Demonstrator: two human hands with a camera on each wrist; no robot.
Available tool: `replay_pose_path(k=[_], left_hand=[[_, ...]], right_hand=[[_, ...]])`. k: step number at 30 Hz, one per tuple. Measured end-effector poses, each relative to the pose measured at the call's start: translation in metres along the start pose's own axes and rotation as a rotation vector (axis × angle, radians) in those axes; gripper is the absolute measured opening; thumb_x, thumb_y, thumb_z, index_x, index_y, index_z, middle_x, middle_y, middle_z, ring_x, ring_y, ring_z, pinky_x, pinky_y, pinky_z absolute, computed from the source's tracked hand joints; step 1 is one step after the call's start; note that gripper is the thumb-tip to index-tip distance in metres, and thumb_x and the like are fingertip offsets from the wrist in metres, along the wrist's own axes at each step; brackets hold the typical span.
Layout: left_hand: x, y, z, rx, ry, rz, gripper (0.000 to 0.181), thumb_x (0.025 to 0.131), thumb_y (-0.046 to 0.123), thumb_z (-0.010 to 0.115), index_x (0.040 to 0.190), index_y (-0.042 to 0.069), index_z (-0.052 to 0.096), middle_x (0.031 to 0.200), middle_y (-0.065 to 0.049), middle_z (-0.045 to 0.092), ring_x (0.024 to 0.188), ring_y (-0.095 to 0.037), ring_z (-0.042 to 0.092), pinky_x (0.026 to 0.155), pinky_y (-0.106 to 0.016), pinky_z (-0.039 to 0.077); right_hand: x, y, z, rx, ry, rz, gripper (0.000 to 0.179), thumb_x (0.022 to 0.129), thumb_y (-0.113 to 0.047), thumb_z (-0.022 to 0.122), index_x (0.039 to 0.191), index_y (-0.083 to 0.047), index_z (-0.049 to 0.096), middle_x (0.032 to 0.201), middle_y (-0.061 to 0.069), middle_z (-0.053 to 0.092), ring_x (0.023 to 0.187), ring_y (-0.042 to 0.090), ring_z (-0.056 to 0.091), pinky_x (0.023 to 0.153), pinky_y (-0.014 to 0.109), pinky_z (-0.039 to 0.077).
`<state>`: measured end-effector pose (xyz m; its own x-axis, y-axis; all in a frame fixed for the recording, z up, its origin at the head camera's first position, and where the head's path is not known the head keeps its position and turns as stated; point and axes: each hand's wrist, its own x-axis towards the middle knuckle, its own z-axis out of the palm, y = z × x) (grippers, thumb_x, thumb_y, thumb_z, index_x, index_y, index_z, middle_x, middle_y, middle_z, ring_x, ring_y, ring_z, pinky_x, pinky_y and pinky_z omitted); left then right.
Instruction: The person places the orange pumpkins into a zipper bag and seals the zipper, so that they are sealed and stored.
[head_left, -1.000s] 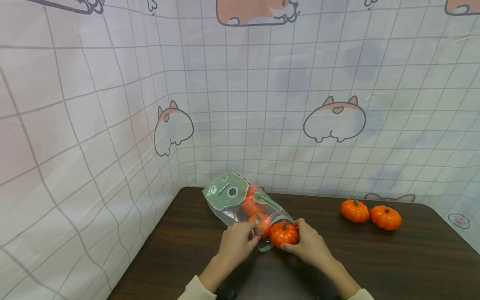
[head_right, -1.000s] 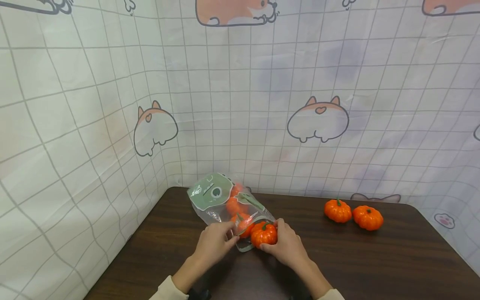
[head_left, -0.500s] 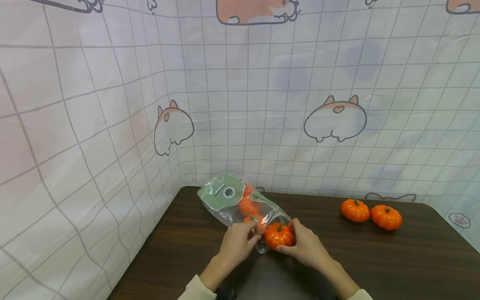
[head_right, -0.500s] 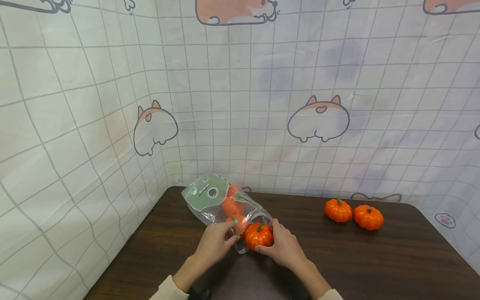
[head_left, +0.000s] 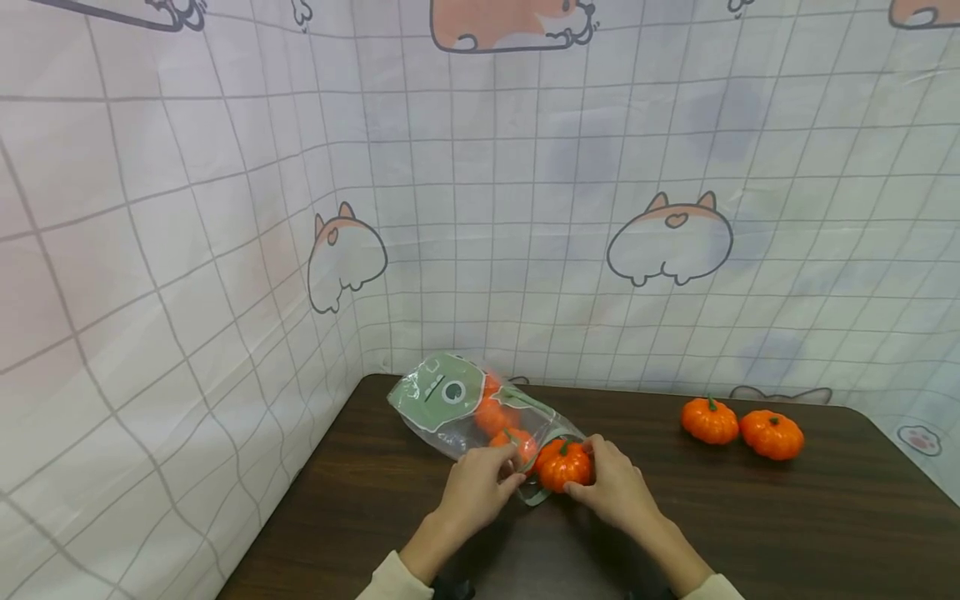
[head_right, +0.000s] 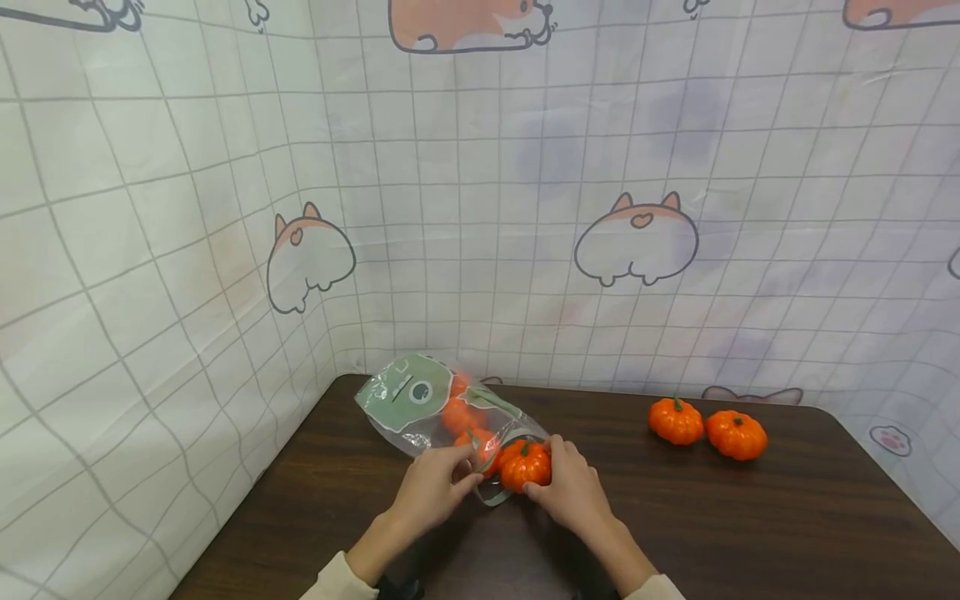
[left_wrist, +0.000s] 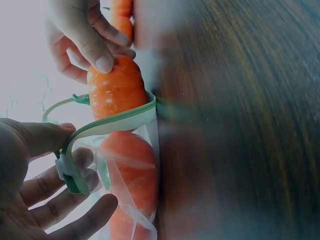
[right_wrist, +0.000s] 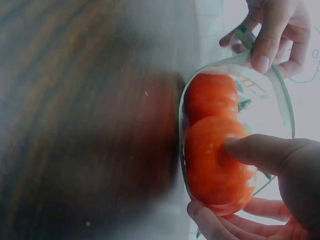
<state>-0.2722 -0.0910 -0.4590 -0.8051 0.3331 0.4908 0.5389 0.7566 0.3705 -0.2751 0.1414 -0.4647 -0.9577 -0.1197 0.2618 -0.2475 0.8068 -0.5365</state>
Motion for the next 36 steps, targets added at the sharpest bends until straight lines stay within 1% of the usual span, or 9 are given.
replay_pose_path(k=[5,8,12,18,21,24,29,33,36], left_hand=[[-0.0005,-0.0008,0.0006,0.0,-0.006,-0.005,0.018,0.085,0.023,0.083,0.082,0.025,0.065,0.075,0.012,0.07,0.07,-0.005,0.064,0.061,-0.025,0.046],[-0.0006,-0.0006,0.0002,0.003,-0.004,-0.003,0.017,0.086,0.023,0.082,0.082,0.025,0.065,0.075,0.012,0.07,0.071,-0.006,0.064,0.061,-0.025,0.046],[-0.0003,-0.0001,-0.0001,0.011,0.0,0.01,0.016,0.085,0.022,0.082,0.083,0.025,0.066,0.077,0.011,0.072,0.072,-0.006,0.064,0.062,-0.025,0.047],[0.0,-0.0003,0.0017,-0.003,-0.025,0.011,0.015,0.087,0.022,0.081,0.085,0.025,0.067,0.081,0.011,0.072,0.071,-0.002,0.06,0.064,-0.023,0.046],[0.0,-0.0007,0.0023,-0.019,-0.036,0.01,0.014,0.087,0.021,0.081,0.086,0.025,0.067,0.081,0.01,0.072,0.071,-0.001,0.06,0.064,-0.022,0.047],[0.0,-0.0015,0.0026,-0.044,-0.039,0.005,0.014,0.087,0.019,0.081,0.086,0.024,0.068,0.082,0.009,0.074,0.073,-0.002,0.063,0.066,-0.022,0.05],[0.0008,-0.004,0.0024,-0.098,-0.043,0.001,0.014,0.087,0.016,0.08,0.086,0.022,0.068,0.083,0.007,0.075,0.076,-0.003,0.066,0.069,-0.023,0.052],[0.0016,-0.0066,0.0032,-0.124,-0.047,0.01,0.014,0.087,0.013,0.08,0.085,0.021,0.068,0.084,0.007,0.076,0.077,-0.004,0.067,0.071,-0.023,0.052],[0.0018,-0.0079,0.0034,-0.138,-0.05,0.017,0.014,0.087,0.013,0.08,0.085,0.021,0.068,0.085,0.006,0.076,0.077,-0.003,0.067,0.07,-0.022,0.053]], right_hand=[[0.004,0.0006,0.0004,-0.018,0.031,0.006,0.056,0.075,-0.027,0.09,0.116,-0.004,0.059,0.11,0.015,0.065,0.094,0.034,0.068,0.08,0.056,0.054],[0.0064,0.0004,0.0004,-0.013,0.047,0.027,0.054,0.076,-0.027,0.089,0.114,-0.004,0.058,0.107,0.014,0.061,0.093,0.034,0.067,0.08,0.056,0.053],[0.0087,-0.0007,0.0,-0.005,0.06,0.049,0.044,0.079,-0.023,0.087,0.106,-0.005,0.057,0.099,0.011,0.058,0.086,0.029,0.064,0.076,0.051,0.052],[0.0097,-0.0016,0.0002,-0.004,0.049,0.058,0.032,0.083,-0.018,0.083,0.097,-0.008,0.057,0.09,0.006,0.056,0.076,0.021,0.054,0.069,0.042,0.044],[0.0091,-0.0012,0.0005,0.007,0.04,0.063,0.028,0.084,-0.018,0.082,0.098,-0.008,0.06,0.092,0.006,0.057,0.076,0.02,0.054,0.069,0.04,0.043],[0.0089,-0.0009,0.0006,0.022,0.036,0.048,0.026,0.084,-0.017,0.081,0.101,-0.007,0.064,0.096,0.006,0.06,0.079,0.02,0.057,0.07,0.041,0.046],[0.0093,-0.0022,0.0,0.063,0.012,0.018,0.029,0.086,-0.016,0.081,0.108,-0.005,0.067,0.103,0.009,0.063,0.085,0.022,0.061,0.074,0.043,0.051],[0.0094,-0.0031,0.0003,0.136,-0.026,0.022,0.034,0.087,-0.015,0.08,0.115,-0.002,0.065,0.11,0.012,0.062,0.091,0.024,0.065,0.077,0.043,0.056],[0.0089,-0.0037,0.0008,0.208,-0.052,0.039,0.039,0.087,-0.013,0.08,0.12,0.001,0.064,0.114,0.014,0.06,0.093,0.024,0.069,0.076,0.039,0.058]])
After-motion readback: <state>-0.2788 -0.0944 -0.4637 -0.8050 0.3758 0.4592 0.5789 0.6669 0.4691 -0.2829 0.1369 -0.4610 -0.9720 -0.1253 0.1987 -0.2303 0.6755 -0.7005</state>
